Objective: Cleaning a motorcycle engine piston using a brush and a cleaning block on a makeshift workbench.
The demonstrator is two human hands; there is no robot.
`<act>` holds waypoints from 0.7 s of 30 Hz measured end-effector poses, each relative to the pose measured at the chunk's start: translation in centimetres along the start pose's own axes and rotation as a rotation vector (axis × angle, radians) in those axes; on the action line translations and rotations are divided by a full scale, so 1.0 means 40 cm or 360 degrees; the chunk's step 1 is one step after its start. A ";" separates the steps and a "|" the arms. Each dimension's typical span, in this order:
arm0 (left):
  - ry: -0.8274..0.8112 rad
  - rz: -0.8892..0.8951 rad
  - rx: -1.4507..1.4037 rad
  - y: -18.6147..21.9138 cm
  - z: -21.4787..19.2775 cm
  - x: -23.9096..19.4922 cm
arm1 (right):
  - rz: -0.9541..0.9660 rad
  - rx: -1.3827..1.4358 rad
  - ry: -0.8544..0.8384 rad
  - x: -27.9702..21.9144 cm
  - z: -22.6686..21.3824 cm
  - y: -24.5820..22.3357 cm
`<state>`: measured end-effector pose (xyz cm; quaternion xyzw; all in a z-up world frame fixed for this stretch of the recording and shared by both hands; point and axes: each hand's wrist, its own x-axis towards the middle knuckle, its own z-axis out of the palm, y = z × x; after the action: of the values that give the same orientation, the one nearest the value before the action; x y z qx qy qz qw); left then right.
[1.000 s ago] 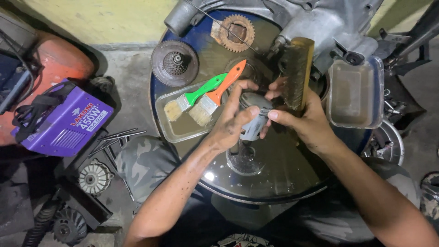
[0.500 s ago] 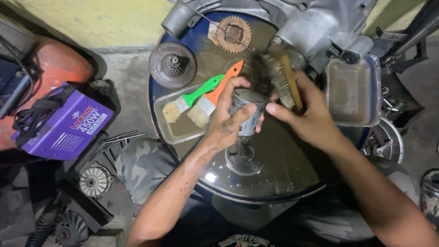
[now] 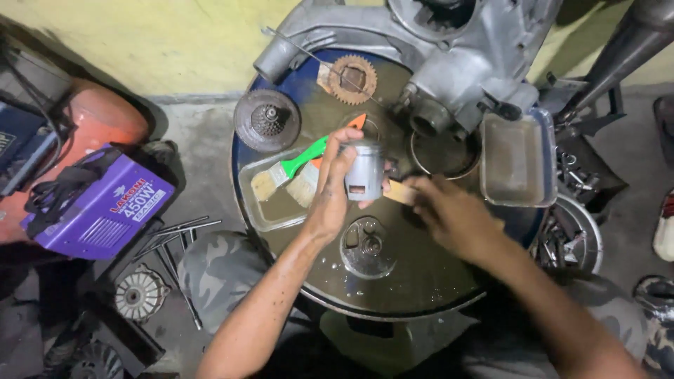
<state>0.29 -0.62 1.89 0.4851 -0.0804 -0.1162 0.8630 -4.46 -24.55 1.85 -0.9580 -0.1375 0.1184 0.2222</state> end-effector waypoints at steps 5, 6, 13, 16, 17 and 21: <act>-0.0041 0.0000 -0.0105 -0.057 -0.013 -0.007 | 0.0180 -0.0279 0.0013 -0.049 0.072 -0.020; -0.0072 -0.0019 -0.0142 -0.083 -0.026 0.000 | 0.0187 -0.0283 0.0030 -0.054 0.085 -0.017; 0.0067 -0.0326 -0.0198 -0.072 -0.010 0.034 | 0.0245 -0.0241 -0.0124 -0.078 0.066 -0.045; 0.0119 -0.0108 -0.0135 -0.048 0.009 0.068 | 0.0157 0.0079 -0.0110 -0.079 -0.016 -0.006; 0.0157 -0.0086 -0.0119 -0.037 0.006 0.067 | 0.0220 0.0206 0.0023 -0.085 -0.034 -0.001; 0.0313 0.0067 -0.0007 -0.048 -0.020 0.067 | 0.0122 0.0462 0.0450 -0.090 -0.122 -0.040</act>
<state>2.82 -1.68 -0.11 0.4905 -0.0051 -0.0501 0.8700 -6.77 -26.22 7.45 -0.9275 -0.0500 0.0096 0.3703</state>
